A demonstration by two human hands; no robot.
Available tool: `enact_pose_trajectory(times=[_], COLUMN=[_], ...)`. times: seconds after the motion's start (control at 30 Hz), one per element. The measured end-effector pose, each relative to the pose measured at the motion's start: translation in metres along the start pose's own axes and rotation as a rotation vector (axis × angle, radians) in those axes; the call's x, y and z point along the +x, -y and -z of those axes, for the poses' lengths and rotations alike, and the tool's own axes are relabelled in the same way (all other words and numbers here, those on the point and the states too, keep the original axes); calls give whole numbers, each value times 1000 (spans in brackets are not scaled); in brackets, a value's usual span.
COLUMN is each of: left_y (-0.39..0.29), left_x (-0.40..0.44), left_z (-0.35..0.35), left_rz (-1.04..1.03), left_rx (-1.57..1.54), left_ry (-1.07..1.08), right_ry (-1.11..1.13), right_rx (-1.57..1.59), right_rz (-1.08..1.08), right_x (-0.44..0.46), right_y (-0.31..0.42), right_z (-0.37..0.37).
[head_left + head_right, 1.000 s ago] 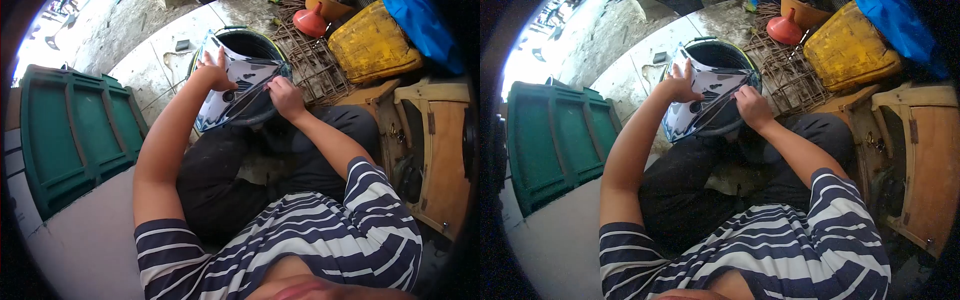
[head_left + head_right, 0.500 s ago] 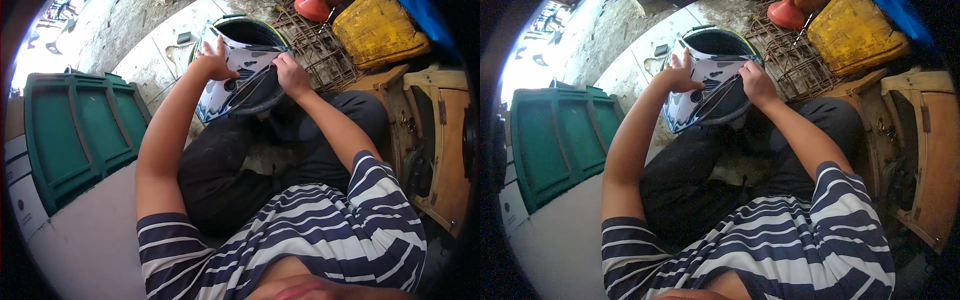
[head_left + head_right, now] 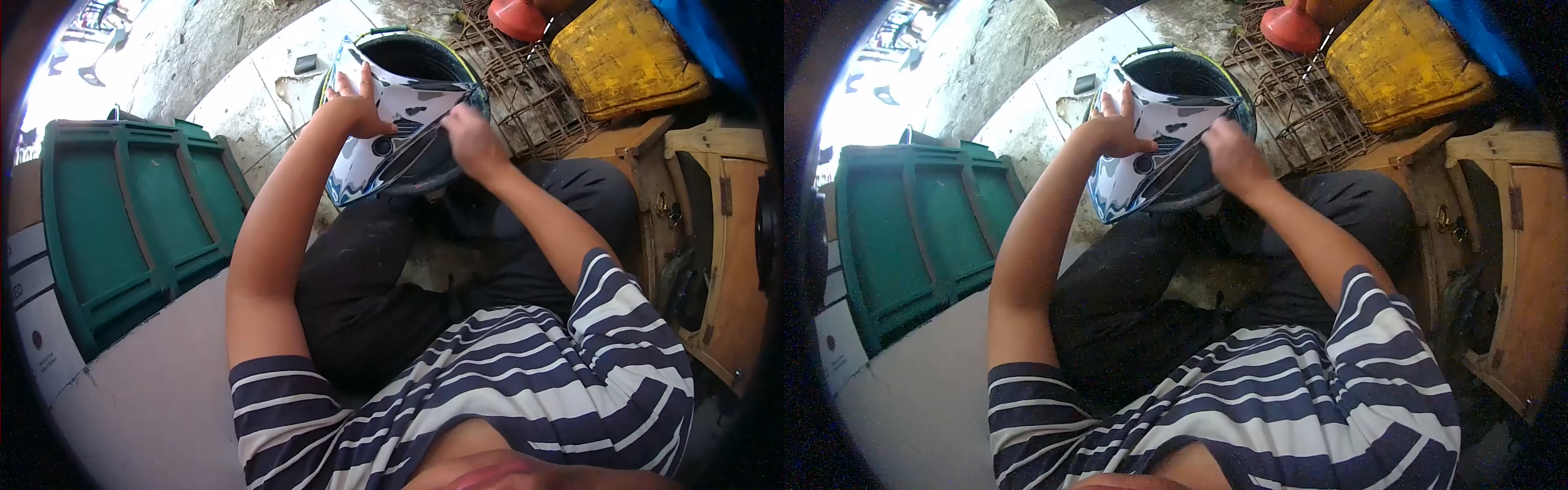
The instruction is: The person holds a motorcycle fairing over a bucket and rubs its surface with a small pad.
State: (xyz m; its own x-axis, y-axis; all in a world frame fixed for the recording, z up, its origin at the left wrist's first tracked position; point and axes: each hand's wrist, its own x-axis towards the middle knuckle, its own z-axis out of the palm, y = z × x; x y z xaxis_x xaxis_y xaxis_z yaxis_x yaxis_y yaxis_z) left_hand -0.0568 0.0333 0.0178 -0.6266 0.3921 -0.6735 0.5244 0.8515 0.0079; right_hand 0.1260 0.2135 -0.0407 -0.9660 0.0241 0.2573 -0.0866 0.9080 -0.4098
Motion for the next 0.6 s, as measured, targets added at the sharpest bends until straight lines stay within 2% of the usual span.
enact_pose_trajectory(times=[0.03, 0.07, 0.13, 0.2, 0.23, 0.33, 0.37, 0.5, 0.6], left_y=[1, 3, 1, -2, -3, 0, 1, -3, -2], left_x=[1, 1, -6, -7, -6, -4, -5, -6, -6], left_z=[-1, -2, 1, 7, 7, 2, 2, 6, 4], left_rz=[-10, -18, -19, -19, -15, -13, -21, -8, -19], left_rx=[-12, -23, -12, 3, 13, -3, -15, 29, 35], left_ry=[-3, -7, -5, -13, -10, -19, -22, -8, -14], right_ry=[-4, -80, 7, 19, 22, -20, -81, -1, 18], right_rx=[-6, -1, -30, 67, 72, -15, 3, 42, -2], right_rz=[-147, -180, -79, 78, 78, -121, -126, 128, 36], right_x=[6, 9, 8, 1, 0, 9, 11, 3, 3], right_y=[-2, -12, -6, 14, 21, -16, -22, 10, 7], right_z=[9, 5, 1, 0, 5, 2, -1, -2, 5])
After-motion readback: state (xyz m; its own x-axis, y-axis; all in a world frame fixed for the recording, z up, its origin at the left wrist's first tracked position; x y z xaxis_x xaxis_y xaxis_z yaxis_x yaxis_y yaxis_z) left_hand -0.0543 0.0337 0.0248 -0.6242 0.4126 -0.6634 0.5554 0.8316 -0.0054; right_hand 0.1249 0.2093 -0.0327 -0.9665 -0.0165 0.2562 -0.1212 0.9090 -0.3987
